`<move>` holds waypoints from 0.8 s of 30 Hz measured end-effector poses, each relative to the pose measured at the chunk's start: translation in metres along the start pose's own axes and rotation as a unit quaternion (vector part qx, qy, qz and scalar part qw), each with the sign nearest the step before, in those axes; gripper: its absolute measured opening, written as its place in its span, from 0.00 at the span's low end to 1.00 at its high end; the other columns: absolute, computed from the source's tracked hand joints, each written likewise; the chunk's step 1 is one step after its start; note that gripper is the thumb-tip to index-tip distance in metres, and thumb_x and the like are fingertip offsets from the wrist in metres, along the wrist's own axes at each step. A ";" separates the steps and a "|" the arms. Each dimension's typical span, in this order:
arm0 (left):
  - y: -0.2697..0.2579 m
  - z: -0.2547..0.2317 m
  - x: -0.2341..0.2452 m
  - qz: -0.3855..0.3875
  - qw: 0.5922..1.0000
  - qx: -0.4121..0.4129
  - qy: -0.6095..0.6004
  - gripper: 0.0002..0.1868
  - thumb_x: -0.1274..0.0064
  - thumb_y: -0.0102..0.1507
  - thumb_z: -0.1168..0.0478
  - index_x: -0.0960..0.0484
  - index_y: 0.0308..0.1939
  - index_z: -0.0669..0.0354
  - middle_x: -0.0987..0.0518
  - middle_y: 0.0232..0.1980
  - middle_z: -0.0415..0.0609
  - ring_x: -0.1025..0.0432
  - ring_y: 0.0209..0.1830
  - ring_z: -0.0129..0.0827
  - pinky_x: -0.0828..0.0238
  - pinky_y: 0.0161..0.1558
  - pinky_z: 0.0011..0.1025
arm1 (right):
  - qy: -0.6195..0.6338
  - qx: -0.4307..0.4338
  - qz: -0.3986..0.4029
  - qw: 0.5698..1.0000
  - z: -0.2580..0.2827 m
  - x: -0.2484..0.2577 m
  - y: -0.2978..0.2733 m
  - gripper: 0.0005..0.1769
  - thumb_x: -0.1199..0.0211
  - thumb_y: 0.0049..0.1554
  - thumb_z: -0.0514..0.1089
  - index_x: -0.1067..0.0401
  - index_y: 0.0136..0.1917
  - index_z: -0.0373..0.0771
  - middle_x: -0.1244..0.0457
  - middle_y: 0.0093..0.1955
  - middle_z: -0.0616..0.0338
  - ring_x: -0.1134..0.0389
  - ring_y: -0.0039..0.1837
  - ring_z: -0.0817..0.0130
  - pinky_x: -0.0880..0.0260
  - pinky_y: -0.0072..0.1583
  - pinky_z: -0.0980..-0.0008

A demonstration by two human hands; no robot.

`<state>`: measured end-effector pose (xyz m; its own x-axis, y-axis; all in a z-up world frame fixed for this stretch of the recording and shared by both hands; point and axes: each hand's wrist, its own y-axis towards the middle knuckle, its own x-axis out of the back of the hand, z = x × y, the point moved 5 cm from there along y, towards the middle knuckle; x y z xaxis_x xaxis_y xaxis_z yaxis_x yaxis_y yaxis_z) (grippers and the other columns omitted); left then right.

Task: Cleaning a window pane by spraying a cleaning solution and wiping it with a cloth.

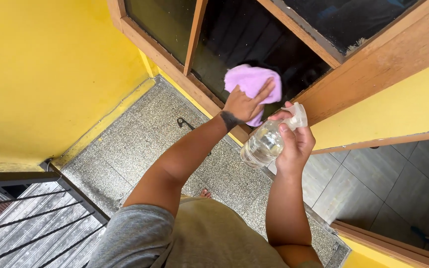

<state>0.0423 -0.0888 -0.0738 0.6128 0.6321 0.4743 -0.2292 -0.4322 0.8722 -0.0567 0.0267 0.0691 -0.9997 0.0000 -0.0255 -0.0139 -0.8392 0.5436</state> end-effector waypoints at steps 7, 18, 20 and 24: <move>0.025 -0.009 -0.005 -0.059 0.996 -0.060 -0.010 0.25 0.77 0.64 0.50 0.42 0.65 0.42 0.33 0.61 0.35 0.35 0.54 0.28 0.44 0.53 0.25 | 0.027 -0.015 -0.009 0.999 -0.008 -0.010 -0.006 0.23 0.48 0.52 0.43 0.39 0.56 0.23 0.39 0.41 0.42 0.37 0.47 0.61 0.39 0.56 0.58; 0.017 0.119 0.065 0.073 0.969 0.234 -0.031 0.29 0.88 0.69 0.45 0.64 0.71 0.52 0.63 0.74 0.43 0.61 0.76 0.32 0.48 0.70 0.39 | -0.008 -0.042 -0.017 0.999 -0.010 0.008 -0.014 0.19 0.48 0.56 0.42 0.40 0.58 0.31 0.42 0.53 0.44 0.37 0.49 0.61 0.37 0.58 0.57; 0.018 0.114 0.068 0.066 0.965 0.251 -0.045 0.28 0.86 0.69 0.46 0.64 0.71 0.50 0.64 0.75 0.41 0.60 0.76 0.33 0.47 0.68 0.44 | 0.002 -0.047 -0.021 0.999 -0.009 0.006 -0.013 0.19 0.47 0.55 0.42 0.40 0.58 0.30 0.42 0.54 0.45 0.37 0.49 0.61 0.36 0.57 0.58; -0.005 0.125 0.057 0.050 0.974 0.221 -0.032 0.27 0.85 0.71 0.46 0.63 0.71 0.50 0.63 0.74 0.41 0.55 0.74 0.36 0.28 0.55 0.38 | 0.029 -0.018 -0.014 0.999 -0.008 0.007 -0.016 0.20 0.48 0.56 0.38 0.42 0.61 0.32 0.45 0.58 0.42 0.39 0.49 0.63 0.32 0.55 0.56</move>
<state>0.1730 -0.1313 -0.0658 0.6528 0.5378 0.5335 0.0488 -0.7326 0.6789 -0.0630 0.0359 0.0532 -0.9960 -0.0071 -0.0890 -0.0396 -0.8586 0.5111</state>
